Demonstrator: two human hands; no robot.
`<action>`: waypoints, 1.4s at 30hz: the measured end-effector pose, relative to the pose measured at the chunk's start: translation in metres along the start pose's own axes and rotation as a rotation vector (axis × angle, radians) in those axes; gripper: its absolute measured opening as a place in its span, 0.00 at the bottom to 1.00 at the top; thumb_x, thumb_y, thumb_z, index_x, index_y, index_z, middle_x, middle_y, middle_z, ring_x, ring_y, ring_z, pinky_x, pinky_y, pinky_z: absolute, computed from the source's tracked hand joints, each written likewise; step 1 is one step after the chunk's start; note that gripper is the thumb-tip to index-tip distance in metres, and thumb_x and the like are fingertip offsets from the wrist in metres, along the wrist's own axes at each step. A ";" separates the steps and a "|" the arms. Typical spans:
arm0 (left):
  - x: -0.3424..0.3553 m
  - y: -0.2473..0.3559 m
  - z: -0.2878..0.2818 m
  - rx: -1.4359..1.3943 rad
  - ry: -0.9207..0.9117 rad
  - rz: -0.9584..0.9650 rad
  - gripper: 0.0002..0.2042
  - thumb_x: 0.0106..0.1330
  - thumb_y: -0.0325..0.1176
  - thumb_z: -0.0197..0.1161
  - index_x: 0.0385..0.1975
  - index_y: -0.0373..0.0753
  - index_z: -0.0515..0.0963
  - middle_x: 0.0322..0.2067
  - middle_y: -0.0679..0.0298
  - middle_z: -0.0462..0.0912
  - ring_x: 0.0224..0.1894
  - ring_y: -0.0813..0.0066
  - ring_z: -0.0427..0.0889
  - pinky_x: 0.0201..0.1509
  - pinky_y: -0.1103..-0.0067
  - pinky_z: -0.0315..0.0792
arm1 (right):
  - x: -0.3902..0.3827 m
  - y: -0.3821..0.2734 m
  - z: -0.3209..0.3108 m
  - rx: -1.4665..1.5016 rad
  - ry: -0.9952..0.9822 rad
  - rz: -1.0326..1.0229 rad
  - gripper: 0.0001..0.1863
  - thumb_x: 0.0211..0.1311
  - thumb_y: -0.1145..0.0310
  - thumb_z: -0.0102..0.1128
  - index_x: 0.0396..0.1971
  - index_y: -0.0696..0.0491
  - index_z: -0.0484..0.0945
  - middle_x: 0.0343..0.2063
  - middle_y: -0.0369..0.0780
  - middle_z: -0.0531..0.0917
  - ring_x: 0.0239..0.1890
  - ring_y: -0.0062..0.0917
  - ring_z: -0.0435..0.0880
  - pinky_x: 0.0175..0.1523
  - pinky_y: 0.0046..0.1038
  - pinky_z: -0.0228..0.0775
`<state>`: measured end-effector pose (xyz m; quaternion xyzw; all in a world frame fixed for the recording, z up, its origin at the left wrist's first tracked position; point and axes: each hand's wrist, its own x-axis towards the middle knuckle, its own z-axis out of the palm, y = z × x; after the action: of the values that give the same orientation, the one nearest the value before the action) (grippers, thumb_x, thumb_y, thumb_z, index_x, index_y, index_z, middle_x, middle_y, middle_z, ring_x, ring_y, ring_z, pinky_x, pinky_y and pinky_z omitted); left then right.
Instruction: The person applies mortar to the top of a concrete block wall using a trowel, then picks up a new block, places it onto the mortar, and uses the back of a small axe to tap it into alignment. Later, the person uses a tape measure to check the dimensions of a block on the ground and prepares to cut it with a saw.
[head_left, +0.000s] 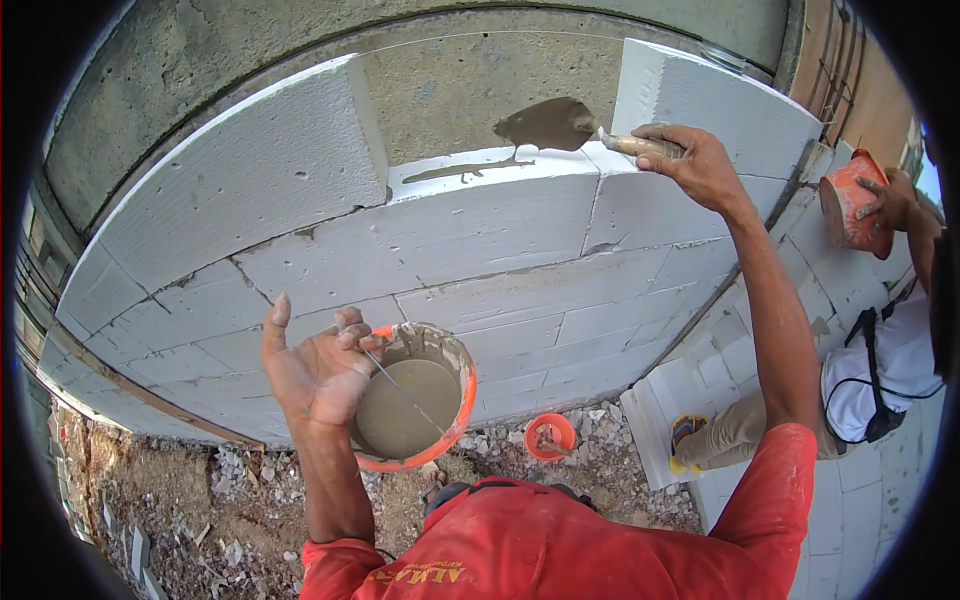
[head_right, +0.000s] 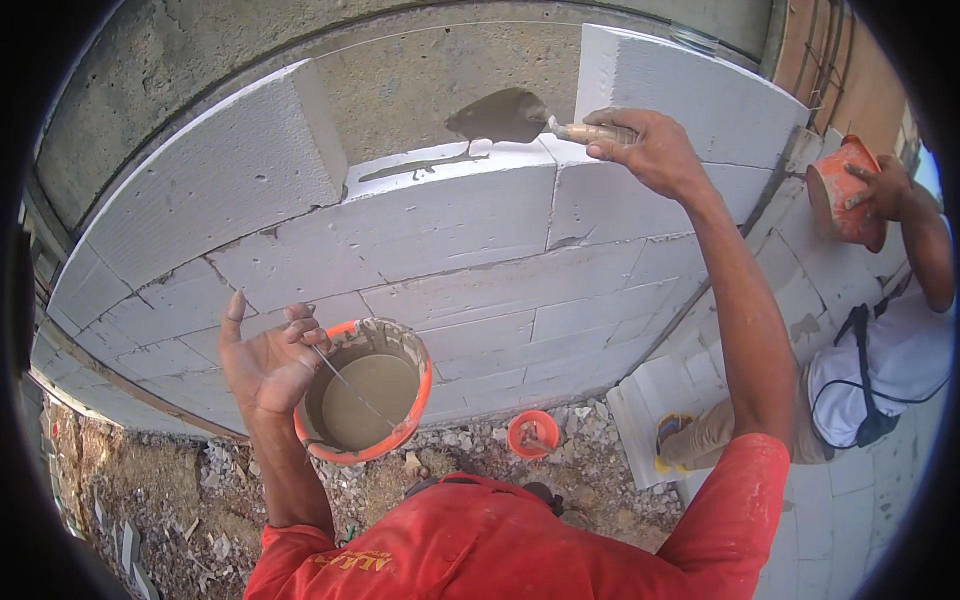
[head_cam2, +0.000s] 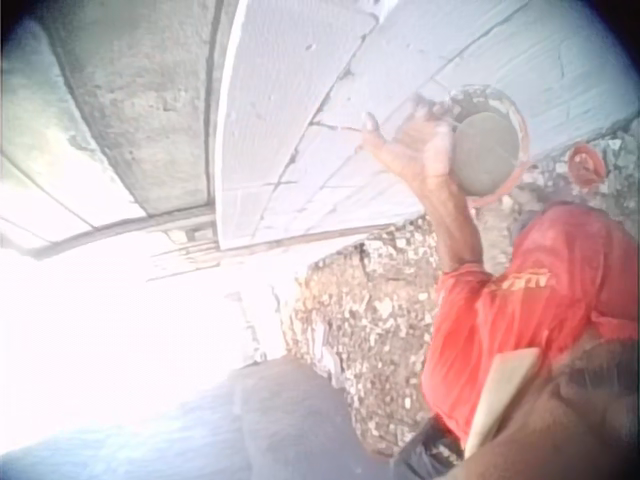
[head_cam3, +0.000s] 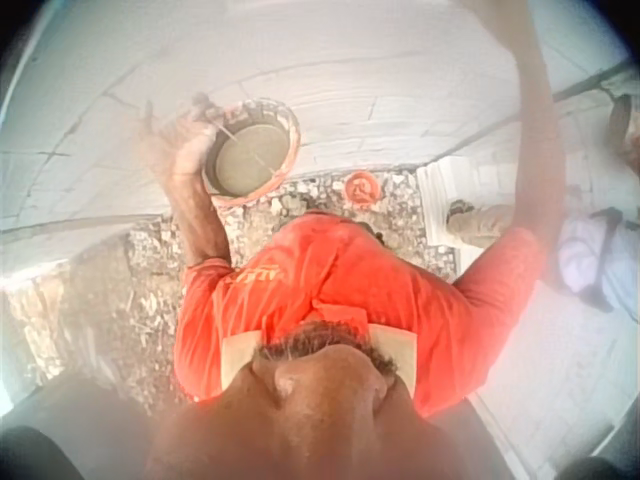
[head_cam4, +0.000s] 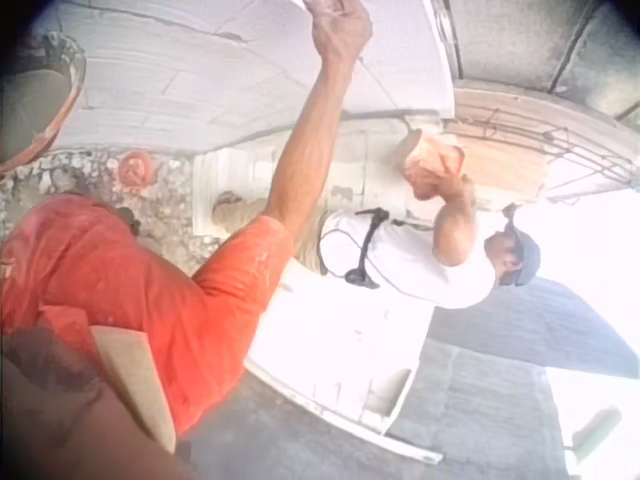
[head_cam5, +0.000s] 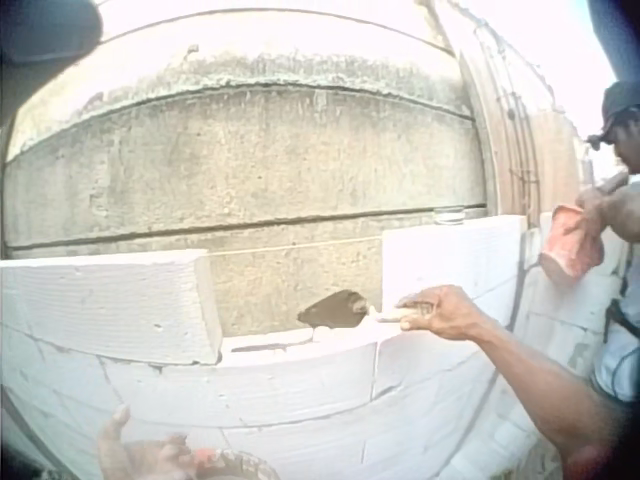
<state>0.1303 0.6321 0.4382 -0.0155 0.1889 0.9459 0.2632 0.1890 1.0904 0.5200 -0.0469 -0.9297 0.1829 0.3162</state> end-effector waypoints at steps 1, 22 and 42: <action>-0.001 0.000 -0.005 0.016 0.017 -0.001 0.27 0.64 0.54 0.60 0.38 0.30 0.63 0.32 0.59 0.69 0.29 0.73 0.67 0.41 0.73 0.62 | -0.001 0.001 -0.001 -0.004 0.005 0.009 0.26 0.50 0.53 0.75 0.49 0.49 0.85 0.43 0.42 0.87 0.46 0.32 0.84 0.52 0.32 0.74; 0.058 -0.014 -0.126 0.154 0.310 -0.405 0.32 0.59 0.59 0.60 0.42 0.28 0.70 0.24 0.66 0.71 0.21 0.75 0.65 0.37 0.76 0.59 | -0.119 -0.137 0.119 1.170 0.031 0.612 0.24 0.68 0.58 0.61 0.53 0.62 0.72 0.31 0.40 0.79 0.24 0.13 0.73 0.22 0.15 0.63; 0.065 -0.002 -0.118 0.200 0.200 -0.539 0.34 0.63 0.64 0.51 0.40 0.29 0.69 0.24 0.65 0.68 0.21 0.74 0.62 0.36 0.75 0.56 | -0.319 -0.153 0.234 -0.245 -0.435 0.081 0.26 0.55 0.70 0.63 0.57 0.50 0.76 0.42 0.38 0.77 0.45 0.34 0.80 0.45 0.37 0.74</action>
<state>0.0674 0.6228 0.3200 -0.1321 0.2952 0.8125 0.4851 0.3053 0.8105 0.2228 -0.0816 -0.9885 0.0872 0.0932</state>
